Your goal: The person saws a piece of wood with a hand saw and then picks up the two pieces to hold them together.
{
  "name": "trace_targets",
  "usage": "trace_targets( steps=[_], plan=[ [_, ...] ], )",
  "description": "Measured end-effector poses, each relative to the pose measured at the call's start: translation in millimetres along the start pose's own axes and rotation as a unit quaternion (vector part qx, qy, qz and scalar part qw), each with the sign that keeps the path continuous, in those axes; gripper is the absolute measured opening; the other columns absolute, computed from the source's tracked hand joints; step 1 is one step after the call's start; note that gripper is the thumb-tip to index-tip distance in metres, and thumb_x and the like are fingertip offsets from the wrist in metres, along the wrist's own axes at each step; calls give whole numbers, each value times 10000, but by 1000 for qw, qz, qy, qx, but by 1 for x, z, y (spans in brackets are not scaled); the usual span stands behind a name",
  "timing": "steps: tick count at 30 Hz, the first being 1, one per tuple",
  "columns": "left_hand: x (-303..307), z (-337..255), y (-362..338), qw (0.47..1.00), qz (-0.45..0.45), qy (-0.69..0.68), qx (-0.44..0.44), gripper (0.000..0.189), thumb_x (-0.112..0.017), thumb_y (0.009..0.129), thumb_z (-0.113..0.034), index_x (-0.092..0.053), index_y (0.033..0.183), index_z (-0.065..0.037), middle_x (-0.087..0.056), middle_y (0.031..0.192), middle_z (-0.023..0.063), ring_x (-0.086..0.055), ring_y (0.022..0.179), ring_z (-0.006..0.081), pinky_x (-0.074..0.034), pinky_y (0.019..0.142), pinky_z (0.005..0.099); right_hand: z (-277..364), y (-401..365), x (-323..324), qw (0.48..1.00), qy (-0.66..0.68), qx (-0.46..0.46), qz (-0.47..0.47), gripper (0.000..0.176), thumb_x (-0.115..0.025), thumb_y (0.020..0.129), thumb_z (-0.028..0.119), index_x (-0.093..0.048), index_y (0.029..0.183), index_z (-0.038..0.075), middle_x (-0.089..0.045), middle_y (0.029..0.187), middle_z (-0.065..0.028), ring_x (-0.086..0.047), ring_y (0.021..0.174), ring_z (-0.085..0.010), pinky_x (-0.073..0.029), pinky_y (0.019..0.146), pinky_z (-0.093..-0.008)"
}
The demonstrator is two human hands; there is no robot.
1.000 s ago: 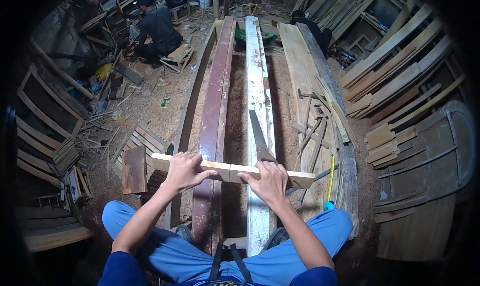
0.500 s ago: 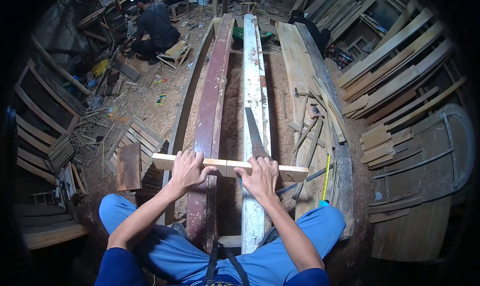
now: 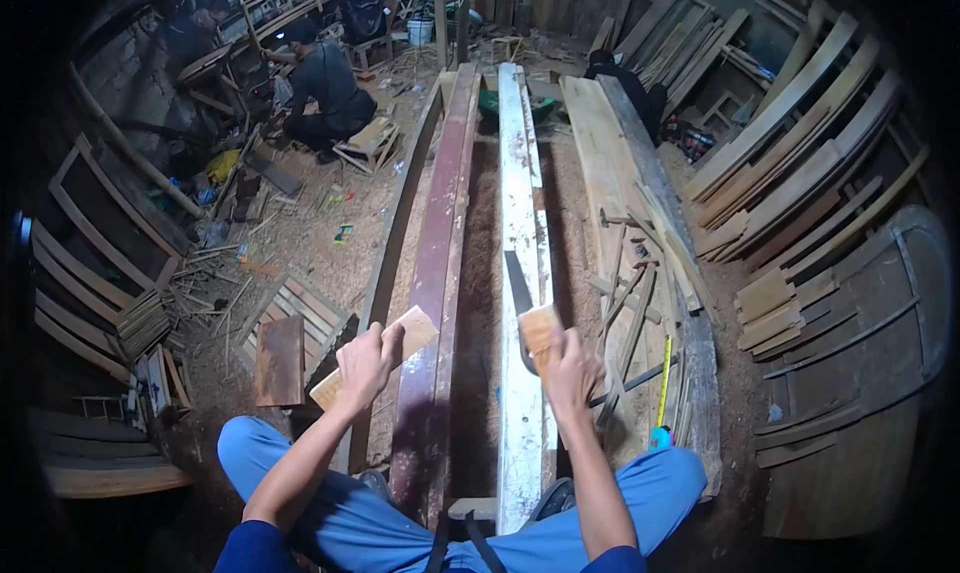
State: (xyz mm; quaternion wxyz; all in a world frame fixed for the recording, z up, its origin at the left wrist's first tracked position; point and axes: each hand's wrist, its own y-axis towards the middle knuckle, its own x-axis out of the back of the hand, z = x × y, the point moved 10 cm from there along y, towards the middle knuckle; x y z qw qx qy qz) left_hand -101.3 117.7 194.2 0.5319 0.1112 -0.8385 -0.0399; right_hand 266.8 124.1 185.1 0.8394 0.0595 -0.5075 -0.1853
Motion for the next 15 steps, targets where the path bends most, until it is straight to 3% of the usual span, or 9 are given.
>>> trace_targets(
  steps=[1, 2, 5, 7, 9, 11, 12, 15],
  plan=[
    [-1, -3, 1, 1000, -8, -18, 5, 518, -563, 1051, -510, -616, 843, -38, -682, 732, 213, -677, 693, 423, -491, 665, 534, 16, -3, 9, 999, -16, 49, -8, 553, -393, 1105, 571, -626, 942, 97, -671, 702, -152, -630, 660, -313, -433, 737, -497],
    [-4, -8, -1, 1000, -4, -20, 3, 518, -563, 1051, -510, -616, 843, -38, -682, 732, 213, -677, 693, 423, -491, 665, 534, 15, -12, 0, 997, -20, 24, 76, 526, -410, 1102, 555, -617, 972, 90, -689, 760, -168, -648, 723, -358, -427, 788, -521],
    [-9, -31, -3, 992, 55, -100, -48, 489, -579, 1048, -493, -612, 902, -28, -678, 797, 215, -672, 771, 425, -480, 696, 523, 47, -32, 15, 992, 37, 119, 26, 488, -471, 1091, 508, -590, 912, 71, -693, 813, -182, -645, 739, -375, -441, 769, -489],
    [-4, -42, -7, 973, 61, -189, -119, 432, -634, 1031, -433, -603, 970, -6, -634, 811, 220, -631, 775, 412, -471, 703, 491, 53, -35, 25, 989, 66, 130, 15, 460, -505, 1082, 487, -607, 929, 64, -692, 819, -175, -645, 745, -369, -443, 769, -477],
    [-3, -41, -10, 971, 71, -186, -131, 394, -685, 1004, -392, -640, 1044, -3, -651, 851, 214, -640, 799, 389, -482, 731, 467, 62, -35, 42, 985, 88, 147, 7, 434, -539, 1072, 465, -624, 946, 58, -690, 825, -168, -646, 752, -363, -444, 770, -465],
    [2, -47, -14, 957, 64, -221, -176, 365, -723, 986, -349, -654, 1083, -4, -666, 869, 203, -652, 783, 365, -491, 712, 443, 85, -33, 62, 969, 114, 221, 2, 393, -580, 1061, 422, -667, 1028, 40, -691, 844, -147, -637, 774, -341, -442, 785, -455],
    [0, -47, -14, 956, 104, -226, -152, 344, -753, 969, -291, -659, 1125, 1, -687, 915, 202, -671, 791, 347, -508, 712, 426, 88, -32, 62, 965, 104, 240, 24, 347, -639, 1029, 367, -682, 1109, 33, -690, 866, -133, -624, 806, -324, -436, 825, -443],
    [13, -66, -19, 941, 105, -261, -189, 321, -760, 965, -242, -655, 1133, 11, -694, 954, 209, -684, 805, 348, -525, 724, 419, 94, -29, 64, 957, 90, 273, 37, 310, -667, 1002, 318, -679, 1123, 33, -695, 902, -131, -614, 826, -318, -428, 855, -445]
  ],
)
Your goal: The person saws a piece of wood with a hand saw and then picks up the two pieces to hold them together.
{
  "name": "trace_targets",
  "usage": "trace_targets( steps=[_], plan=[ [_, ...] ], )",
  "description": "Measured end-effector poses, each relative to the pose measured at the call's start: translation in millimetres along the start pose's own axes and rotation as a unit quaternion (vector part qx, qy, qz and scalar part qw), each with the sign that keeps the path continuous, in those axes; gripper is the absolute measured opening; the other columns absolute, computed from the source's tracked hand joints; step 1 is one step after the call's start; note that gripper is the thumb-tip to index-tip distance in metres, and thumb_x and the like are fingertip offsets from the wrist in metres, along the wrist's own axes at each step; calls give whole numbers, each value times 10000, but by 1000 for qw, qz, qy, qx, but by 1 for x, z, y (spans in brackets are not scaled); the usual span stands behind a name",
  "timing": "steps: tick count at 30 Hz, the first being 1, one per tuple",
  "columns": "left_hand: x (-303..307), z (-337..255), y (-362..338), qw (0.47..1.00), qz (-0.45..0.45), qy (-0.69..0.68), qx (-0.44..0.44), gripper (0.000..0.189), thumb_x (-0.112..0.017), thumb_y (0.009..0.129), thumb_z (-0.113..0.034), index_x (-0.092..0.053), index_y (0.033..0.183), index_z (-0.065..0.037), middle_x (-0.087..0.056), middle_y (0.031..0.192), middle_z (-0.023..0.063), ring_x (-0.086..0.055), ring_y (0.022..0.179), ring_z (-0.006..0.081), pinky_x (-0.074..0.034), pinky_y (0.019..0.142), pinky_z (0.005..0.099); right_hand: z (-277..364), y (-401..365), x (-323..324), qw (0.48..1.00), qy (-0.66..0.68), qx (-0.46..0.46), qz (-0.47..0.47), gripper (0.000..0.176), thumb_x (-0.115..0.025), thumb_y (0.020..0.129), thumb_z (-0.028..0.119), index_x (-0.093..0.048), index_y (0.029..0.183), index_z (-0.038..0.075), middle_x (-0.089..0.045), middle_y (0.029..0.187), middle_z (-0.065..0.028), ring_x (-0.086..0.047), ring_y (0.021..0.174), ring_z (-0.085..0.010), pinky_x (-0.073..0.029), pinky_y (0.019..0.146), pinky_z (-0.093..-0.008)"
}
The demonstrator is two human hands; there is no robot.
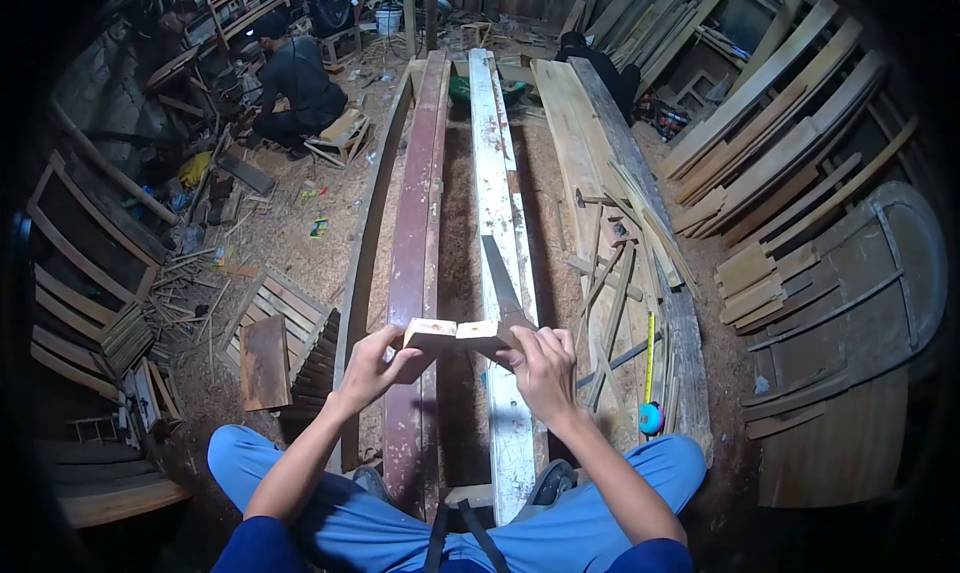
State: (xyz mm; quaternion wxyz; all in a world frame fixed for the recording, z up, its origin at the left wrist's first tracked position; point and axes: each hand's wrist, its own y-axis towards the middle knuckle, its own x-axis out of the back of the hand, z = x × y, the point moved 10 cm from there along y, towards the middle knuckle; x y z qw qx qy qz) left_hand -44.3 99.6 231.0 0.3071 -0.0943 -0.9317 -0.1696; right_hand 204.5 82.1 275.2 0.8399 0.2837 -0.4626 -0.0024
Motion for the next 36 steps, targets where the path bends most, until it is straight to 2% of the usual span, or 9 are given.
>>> trace_targets(
  steps=[1, 5, 8, 16, 22, 24, 27, 29, 36],
  plan=[
    [-2, -2, 1, 1000, 1, -8, -7, 310, -778, 938, -170, -650, 1145, 22, -698, 969, 213, -698, 845, 366, -539, 757, 430, -7, -4, -5, 1000, 4, -13, -6, 272, -694, 957, 219, -675, 1154, 33, -696, 923, -133, -626, 865, -321, -425, 882, -448],
    [-4, -7, -2, 996, -35, 28, -76, 384, -794, 850, -58, -636, 1190, 26, -706, 1047, 210, -704, 1005, 384, -560, 854, 433, -8, -20, -25, 999, 36, -14, -23, 297, -682, 902, 106, -663, 1181, 5, -696, 978, -172, -646, 944, -346, -431, 922, -461],
    [-7, -9, -4, 996, -34, 24, -74, 416, -797, 830, -29, -633, 1208, 20, -704, 1077, 210, -701, 1044, 375, -560, 889, 422, -11, -21, -28, 998, 54, -35, -21, 291, -679, 900, 93, -660, 1172, -8, -694, 993, -184, -649, 957, -354, -432, 935, -470],
    [5, -17, -10, 998, -27, 11, -62, 438, -793, 797, 31, -641, 1207, 11, -712, 1057, 192, -721, 984, 337, -570, 870, 394, 6, -12, -31, 993, 115, -17, -15, 398, -602, 823, -23, -616, 1220, 6, -698, 1074, -181, -656, 1040, -353, -418, 984, -472],
    [-8, -23, -13, 995, -44, 12, -92, 501, -780, 777, 77, -618, 1246, 5, -721, 1060, 191, -734, 975, 325, -579, 862, 393, 8, -19, -23, 995, 93, -24, -30, 435, -669, 850, -13, -593, 1274, 46, -699, 1126, -160, -663, 1072, -353, -426, 972, -487],
    [-9, -24, -17, 993, -48, -8, -104, 548, -774, 777, 82, -609, 1291, -7, -723, 1064, 192, -735, 973, 346, -582, 858, 402, 17, -22, -17, 993, 102, 24, -61, 441, -688, 841, -28, -594, 1264, 58, -698, 1138, -147, -669, 1072, -340, -435, 961, -482],
    [-17, -31, -22, 990, -15, 65, -126, 612, -779, 815, 48, -582, 1388, -41, -730, 1040, 199, -738, 936, 374, -587, 819, 418, 27, -24, -13, 994, 83, 50, -41, 546, -708, 845, -38, -605, 1361, 107, -691, 1140, -137, -674, 1051, -317, -445, 936, -457],
    [-17, -26, -22, 993, -20, 26, -117, 632, -766, 838, 18, -552, 1429, -43, -723, 1081, 210, -731, 964, 384, -586, 828, 435, 24, -27, -20, 997, 68, 41, -17, 623, -716, 862, -24, -621, 1443, 178, -683, 1128, -137, -660, 1026, -306, -449, 914, -439],
    [-18, -21, -23, 994, -17, 0, -108, 703, -769, 827, 36, -506, 1476, -33, -714, 1207, 222, -727, 1068, 380, -588, 903, 444, 17, -29, -25, 997, 71, 12, -13, 554, -714, 873, -5, -673, 1386, 199, -678, 1117, -129, -629, 984, -320, -450, 911, -436]
  ],
)
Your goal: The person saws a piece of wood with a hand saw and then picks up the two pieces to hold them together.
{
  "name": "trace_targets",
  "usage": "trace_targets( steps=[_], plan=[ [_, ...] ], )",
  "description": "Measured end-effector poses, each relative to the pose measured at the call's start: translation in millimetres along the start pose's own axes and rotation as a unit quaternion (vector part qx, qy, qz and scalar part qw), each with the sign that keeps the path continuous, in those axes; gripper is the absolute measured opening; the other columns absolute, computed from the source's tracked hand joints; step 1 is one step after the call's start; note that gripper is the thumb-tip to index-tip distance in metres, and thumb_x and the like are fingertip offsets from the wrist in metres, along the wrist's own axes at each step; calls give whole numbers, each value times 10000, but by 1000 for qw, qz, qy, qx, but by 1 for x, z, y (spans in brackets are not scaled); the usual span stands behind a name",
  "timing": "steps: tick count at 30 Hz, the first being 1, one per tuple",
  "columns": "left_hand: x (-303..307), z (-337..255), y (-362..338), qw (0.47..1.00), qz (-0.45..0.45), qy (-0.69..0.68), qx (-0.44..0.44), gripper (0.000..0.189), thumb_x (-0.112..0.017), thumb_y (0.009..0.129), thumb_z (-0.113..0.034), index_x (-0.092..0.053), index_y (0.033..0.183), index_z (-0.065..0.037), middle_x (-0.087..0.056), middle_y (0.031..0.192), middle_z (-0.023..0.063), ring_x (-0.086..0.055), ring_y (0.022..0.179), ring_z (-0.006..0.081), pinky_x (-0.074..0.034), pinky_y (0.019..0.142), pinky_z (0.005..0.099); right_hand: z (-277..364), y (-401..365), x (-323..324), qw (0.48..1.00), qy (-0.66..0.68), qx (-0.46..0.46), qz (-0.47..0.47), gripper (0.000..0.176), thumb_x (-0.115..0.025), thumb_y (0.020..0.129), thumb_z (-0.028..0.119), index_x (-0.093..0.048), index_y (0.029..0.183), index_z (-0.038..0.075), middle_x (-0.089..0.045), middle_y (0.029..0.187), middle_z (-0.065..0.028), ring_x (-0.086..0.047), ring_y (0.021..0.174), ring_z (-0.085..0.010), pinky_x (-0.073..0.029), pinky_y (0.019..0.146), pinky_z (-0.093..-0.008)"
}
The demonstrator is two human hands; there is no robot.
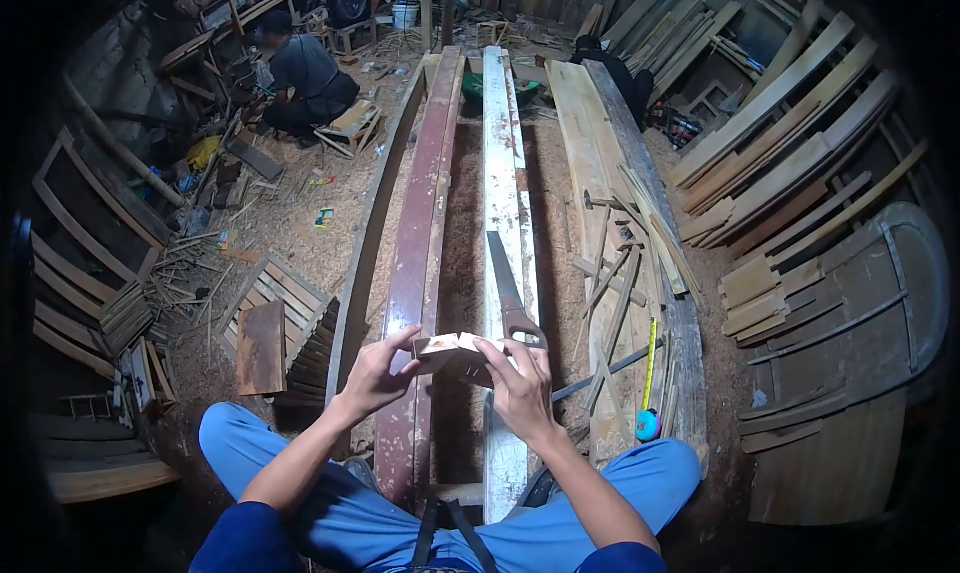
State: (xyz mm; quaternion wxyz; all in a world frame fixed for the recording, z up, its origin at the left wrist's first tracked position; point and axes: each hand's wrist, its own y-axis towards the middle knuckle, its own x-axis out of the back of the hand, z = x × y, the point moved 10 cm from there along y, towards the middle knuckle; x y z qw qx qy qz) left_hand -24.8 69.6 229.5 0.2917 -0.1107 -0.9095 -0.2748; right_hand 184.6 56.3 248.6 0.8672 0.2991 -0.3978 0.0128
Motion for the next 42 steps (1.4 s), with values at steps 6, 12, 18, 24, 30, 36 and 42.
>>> trace_targets(
  steps=[6, 12, 18, 24, 30, 36, 42],
  plan=[
    [4, 4, 3, 1000, -15, -23, -11, 692, -759, 809, 72, -533, 1457, -21, -711, 1264, 195, -722, 1128, 356, -587, 949, 432, 5, 7, 0, 1000, 3, 3, 6, 544, -716, 879, 1, -664, 1391, 175, -675, 1120, -116, -613, 973, -305, -446, 911, -424],
    [8, -9, 6, 1000, -13, 0, -17, 553, -716, 853, 68, -650, 1377, -95, -722, 1178, 159, -741, 1015, 328, -608, 861, 413, 5, 11, -7, 1000, -6, -11, 14, 553, -724, 880, 13, -655, 1409, 157, -673, 1113, -103, -615, 978, -283, -439, 908, -415],
    [12, -12, 2, 998, -36, 38, -47, 448, -678, 901, 44, -688, 1319, -117, -726, 1134, 149, -748, 973, 330, -620, 800, 411, 11, 10, -9, 999, -21, 27, 13, 564, -731, 859, 0, -660, 1401, 137, -688, 1123, -98, -629, 991, -265, -433, 905, -408],
    [17, -2, -10, 984, -135, -19, -111, 444, -709, 871, 69, -535, 1255, -72, -736, 1158, 185, -761, 949, 362, -631, 772, 415, 20, 14, -4, 997, -25, 67, -14, 585, -737, 801, -44, -683, 1352, 147, -712, 1125, -65, -670, 1034, -226, -439, 889, -410],
    [24, -14, -6, 973, -162, 18, -162, 485, -701, 838, 111, -511, 1242, -79, -738, 1162, 189, -767, 950, 366, -637, 727, 406, 26, 16, 0, 994, -28, 101, -38, 557, -748, 806, -41, -702, 1323, 160, -726, 1112, -42, -685, 1031, -196, -443, 879, -400],
    [23, -11, 2, 987, -137, 38, -77, 372, -659, 847, 109, -688, 1175, -66, -733, 1139, 168, -766, 938, 350, -632, 743, 405, 13, 16, -5, 999, 10, 33, -4, 473, -726, 878, 14, -696, 1332, 143, -706, 1118, -79, -662, 1020, -255, -455, 893, -414],
    [24, 39, 2, 975, -139, -49, 164, 549, -632, 870, 107, -678, 1381, -90, -736, 1142, 142, -721, 940, 204, -566, 830, 333, -44, 11, -10, 977, 140, -163, -1, 356, -608, 1040, 118, -636, 1392, 68, -673, 1171, -170, -626, 1101, -348, -465, 1027, -436]
  ],
)
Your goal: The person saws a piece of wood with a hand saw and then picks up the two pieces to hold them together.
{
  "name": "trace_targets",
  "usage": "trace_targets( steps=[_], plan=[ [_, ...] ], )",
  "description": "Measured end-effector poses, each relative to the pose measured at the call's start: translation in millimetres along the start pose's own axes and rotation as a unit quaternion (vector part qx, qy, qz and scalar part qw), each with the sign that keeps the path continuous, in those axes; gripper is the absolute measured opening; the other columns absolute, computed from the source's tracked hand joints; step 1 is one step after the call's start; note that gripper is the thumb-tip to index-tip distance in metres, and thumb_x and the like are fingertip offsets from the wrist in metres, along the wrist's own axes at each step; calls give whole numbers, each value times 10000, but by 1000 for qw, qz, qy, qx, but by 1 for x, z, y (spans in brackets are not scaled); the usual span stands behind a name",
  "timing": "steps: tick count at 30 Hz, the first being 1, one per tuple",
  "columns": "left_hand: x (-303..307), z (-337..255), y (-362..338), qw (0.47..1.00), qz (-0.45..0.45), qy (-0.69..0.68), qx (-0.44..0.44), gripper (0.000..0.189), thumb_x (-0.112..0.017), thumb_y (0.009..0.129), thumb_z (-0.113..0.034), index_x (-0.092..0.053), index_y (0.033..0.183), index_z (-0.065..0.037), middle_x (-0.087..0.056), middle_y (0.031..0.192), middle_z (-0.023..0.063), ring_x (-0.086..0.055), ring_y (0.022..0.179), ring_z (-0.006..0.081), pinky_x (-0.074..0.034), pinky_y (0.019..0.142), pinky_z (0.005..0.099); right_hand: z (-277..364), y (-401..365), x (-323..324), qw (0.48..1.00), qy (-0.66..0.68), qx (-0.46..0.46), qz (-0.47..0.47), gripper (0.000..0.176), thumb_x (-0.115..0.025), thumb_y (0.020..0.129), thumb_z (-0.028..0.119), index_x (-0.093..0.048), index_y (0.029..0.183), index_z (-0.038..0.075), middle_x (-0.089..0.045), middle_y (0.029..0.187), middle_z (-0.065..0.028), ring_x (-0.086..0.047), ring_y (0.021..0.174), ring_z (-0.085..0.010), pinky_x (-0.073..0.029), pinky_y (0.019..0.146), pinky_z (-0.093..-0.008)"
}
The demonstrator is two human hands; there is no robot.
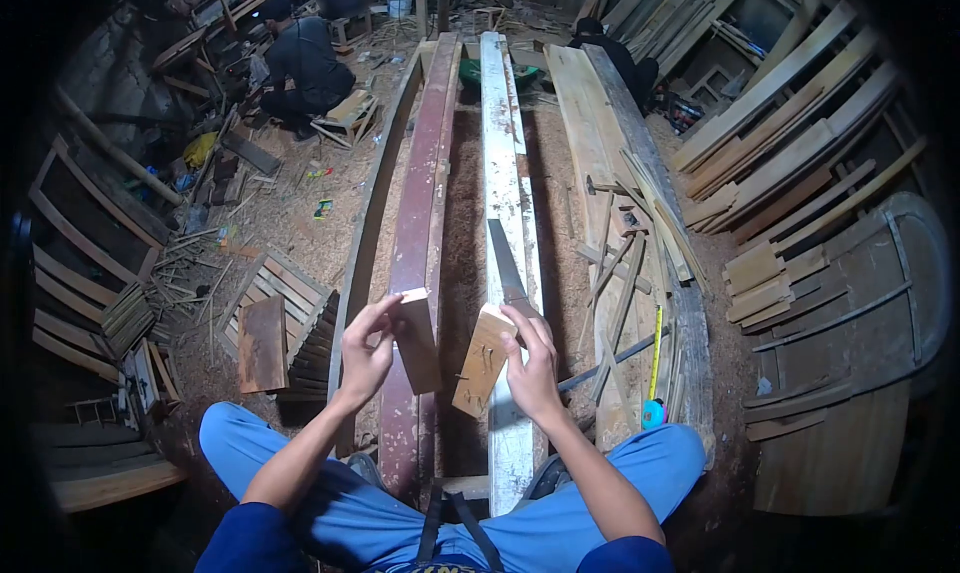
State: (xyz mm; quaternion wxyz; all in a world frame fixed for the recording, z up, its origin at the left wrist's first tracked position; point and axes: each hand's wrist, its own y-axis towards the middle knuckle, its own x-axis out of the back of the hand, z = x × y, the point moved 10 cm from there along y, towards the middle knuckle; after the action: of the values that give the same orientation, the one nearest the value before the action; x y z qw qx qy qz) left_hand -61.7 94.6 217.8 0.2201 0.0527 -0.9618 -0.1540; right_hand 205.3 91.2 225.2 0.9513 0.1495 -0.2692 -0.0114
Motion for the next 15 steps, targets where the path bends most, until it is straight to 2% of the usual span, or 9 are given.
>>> trace_targets(
  steps=[2, 3, 4, 7, 8, 10, 14, 15],
  plan=[
    [-3, 19, 1, 995, -26, -75, 62, 463, -675, 933, 29, -684, 1380, -92, -746, 1128, 126, -718, 914, 184, -565, 822, 332, -9, 0, 1, 1000, 4, -10, -1, 348, -580, 1064, 130, -625, 1400, 51, -674, 1208, -183, -635, 1135, -357, -463, 1051, -435],
    [-4, 22, 3, 993, -35, -93, 65, 411, -685, 989, -54, -676, 1398, -98, -752, 1119, 108, -710, 882, 149, -566, 796, 321, -10, 1, 3, 1000, 9, -6, -11, 344, -578, 1065, 129, -625, 1397, 48, -676, 1220, -186, -640, 1146, -357, -469, 1048, -437],
    [-5, 24, 3, 993, -35, -93, 65, 411, -685, 989, -54, -676, 1398, -98, -752, 1119, 108, -710, 882, 149, -566, 796, 321, -10, 0, 4, 1000, 14, -2, -21, 340, -577, 1067, 128, -625, 1394, 45, -678, 1232, -188, -645, 1156, -357, -475, 1044, -439],
    [-14, 40, 2, 981, -7, -144, 126, 415, -662, 1016, -79, -656, 1430, -111, -737, 1086, 51, -639, 811, 65, -531, 699, 260, -6, 1, 9, 999, 20, -4, -39, 323, -570, 1071, 127, -637, 1373, 35, -680, 1246, -192, -648, 1176, -364, -483, 1039, -445],
    [-14, 40, 0, 981, -9, -144, 126, 415, -662, 1016, -79, -656, 1430, -111, -737, 1086, 51, -639, 811, 65, -531, 699, 260, -3, 1, 11, 999, 20, -3, -38, 323, -570, 1071, 127, -637, 1373, 35, -680, 1246, -192, -648, 1176, -364, -483, 1039, -445],
    [-19, 38, -1, 977, 16, -150, 152, 408, -659, 1025, -78, -636, 1432, -67, -664, 1015, 4, -590, 907, 69, -517, 826, 260, -4, 2, 5, 999, -7, -27, 15, 305, -571, 1062, 112, -658, 1342, 28, -684, 1210, -190, -652, 1137, -367, -488, 1020, -448],
    [-15, 25, 0, 981, 7, -135, 139, 401, -666, 1020, -87, -643, 1420, -72, -655, 1004, -2, -585, 892, 63, -513, 816, 256, 12, 2, -2, 999, -31, 45, -1, 298, -574, 1047, 93, -673, 1320, 28, -681, 1176, -189, -656, 1087, -369, -494, 988, -453],
    [-14, 25, 0, 981, 6, -131, 139, 394, -667, 1019, -90, -646, 1412, -72, -660, 1027, 0, -583, 889, 61, -511, 812, 254, 17, 3, -3, 997, -46, 62, 0, 298, -580, 1058, 106, -666, 1329, 17, -685, 1177, -186, -665, 1088, -342, -507, 977, -429]
  ],
)
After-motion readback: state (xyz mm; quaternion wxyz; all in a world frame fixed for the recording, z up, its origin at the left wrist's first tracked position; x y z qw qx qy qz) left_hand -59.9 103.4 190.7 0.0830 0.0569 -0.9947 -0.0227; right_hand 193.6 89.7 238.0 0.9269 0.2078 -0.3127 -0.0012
